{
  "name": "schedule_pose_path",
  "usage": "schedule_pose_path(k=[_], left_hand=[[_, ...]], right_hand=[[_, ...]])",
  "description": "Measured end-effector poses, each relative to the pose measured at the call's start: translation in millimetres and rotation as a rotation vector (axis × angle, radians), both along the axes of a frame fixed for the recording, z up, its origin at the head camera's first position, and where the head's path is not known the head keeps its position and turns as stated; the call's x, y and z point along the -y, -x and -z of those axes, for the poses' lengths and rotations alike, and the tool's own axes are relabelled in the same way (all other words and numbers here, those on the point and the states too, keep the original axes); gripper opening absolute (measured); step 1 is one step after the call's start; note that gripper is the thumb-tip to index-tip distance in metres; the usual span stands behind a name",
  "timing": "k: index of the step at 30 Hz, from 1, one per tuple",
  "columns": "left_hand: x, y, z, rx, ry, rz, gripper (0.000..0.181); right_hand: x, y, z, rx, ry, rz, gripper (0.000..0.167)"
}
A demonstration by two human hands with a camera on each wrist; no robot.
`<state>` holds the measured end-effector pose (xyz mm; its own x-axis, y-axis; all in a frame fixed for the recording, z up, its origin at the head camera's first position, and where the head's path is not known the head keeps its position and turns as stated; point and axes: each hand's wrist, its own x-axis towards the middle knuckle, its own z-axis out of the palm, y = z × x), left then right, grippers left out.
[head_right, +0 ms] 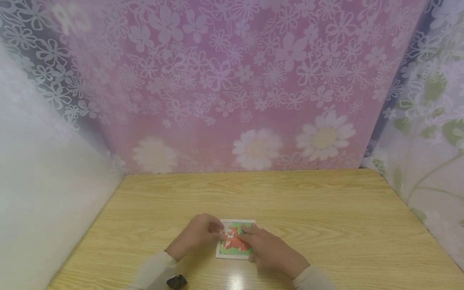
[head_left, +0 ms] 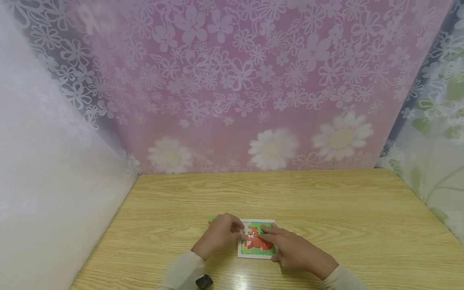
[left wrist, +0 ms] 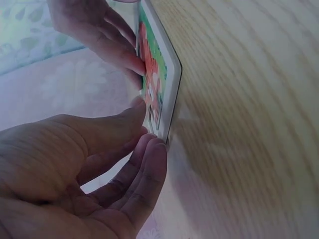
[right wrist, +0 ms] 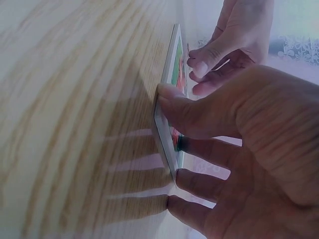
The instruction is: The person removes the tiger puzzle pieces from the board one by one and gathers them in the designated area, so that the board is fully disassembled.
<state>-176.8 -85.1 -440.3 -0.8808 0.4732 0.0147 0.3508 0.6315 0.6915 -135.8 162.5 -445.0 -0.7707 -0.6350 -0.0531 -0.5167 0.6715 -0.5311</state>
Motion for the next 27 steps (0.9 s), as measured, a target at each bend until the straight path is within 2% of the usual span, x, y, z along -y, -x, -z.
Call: schedule_pose_path(k=[13,27], left_hand=[[-5.0,1.9,6.4,0.024,0.029,-0.002,0.013],[-6.3,0.6,4.3,0.048,0.000,-0.007,0.016]], right_hand=[[0.7,-0.1,-0.3,-0.015,-0.023,0.003,0.061],[0.9,-1.3,-3.4,-0.012,-0.007,-0.004,0.061]])
